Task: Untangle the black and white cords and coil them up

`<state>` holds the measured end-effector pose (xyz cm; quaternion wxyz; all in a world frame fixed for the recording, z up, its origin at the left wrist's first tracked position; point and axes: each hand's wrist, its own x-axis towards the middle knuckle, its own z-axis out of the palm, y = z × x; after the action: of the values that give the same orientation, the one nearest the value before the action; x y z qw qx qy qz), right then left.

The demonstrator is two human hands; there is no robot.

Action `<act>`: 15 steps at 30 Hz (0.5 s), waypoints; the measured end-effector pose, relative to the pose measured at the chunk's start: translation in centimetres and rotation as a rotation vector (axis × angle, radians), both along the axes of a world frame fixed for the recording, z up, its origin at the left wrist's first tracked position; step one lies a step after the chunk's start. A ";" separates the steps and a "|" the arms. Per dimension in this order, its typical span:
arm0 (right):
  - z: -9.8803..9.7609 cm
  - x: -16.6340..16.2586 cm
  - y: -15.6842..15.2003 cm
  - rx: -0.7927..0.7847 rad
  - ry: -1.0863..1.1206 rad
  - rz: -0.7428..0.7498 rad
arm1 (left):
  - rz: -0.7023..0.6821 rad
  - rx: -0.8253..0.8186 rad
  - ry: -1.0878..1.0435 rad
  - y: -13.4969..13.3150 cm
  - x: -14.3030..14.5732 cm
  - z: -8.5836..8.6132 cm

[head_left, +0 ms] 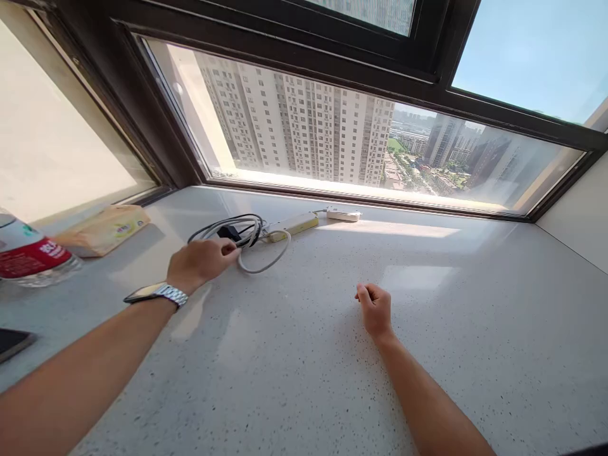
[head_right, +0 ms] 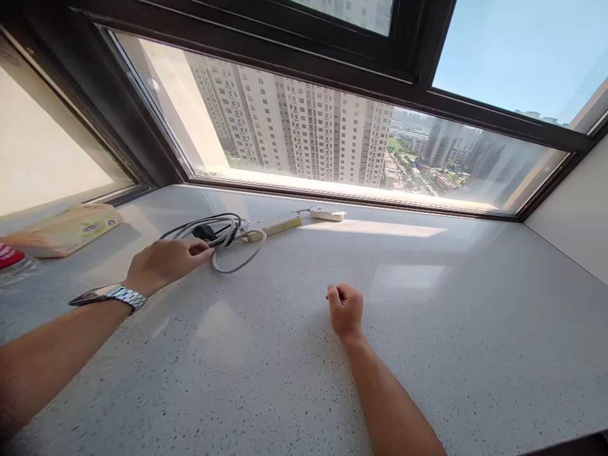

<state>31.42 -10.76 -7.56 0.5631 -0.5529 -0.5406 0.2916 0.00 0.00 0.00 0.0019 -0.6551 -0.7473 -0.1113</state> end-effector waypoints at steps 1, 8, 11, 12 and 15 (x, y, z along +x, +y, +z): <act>0.0 0.0 0.0 0.003 0.000 0.001 | -0.031 -0.054 0.008 0.0 0.2 -0.4; -0.2 0.0 0.1 0.002 0.009 -0.007 | 0.057 0.034 0.012 0.2 2.6 -1.9; -0.1 0.1 0.0 -0.012 0.008 -0.004 | 0.086 0.055 0.013 0.7 3.0 -1.7; -0.1 0.1 0.0 -0.018 0.007 -0.003 | 0.087 0.065 0.009 0.9 2.9 -1.5; 0.0 0.0 0.0 -0.023 0.000 -0.010 | 0.097 0.100 -0.011 1.8 1.8 -0.8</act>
<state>31.46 -10.75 -7.59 0.5582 -0.5621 -0.5344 0.2948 1.78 1.84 -0.75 0.0359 -0.6166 -0.7716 -0.1522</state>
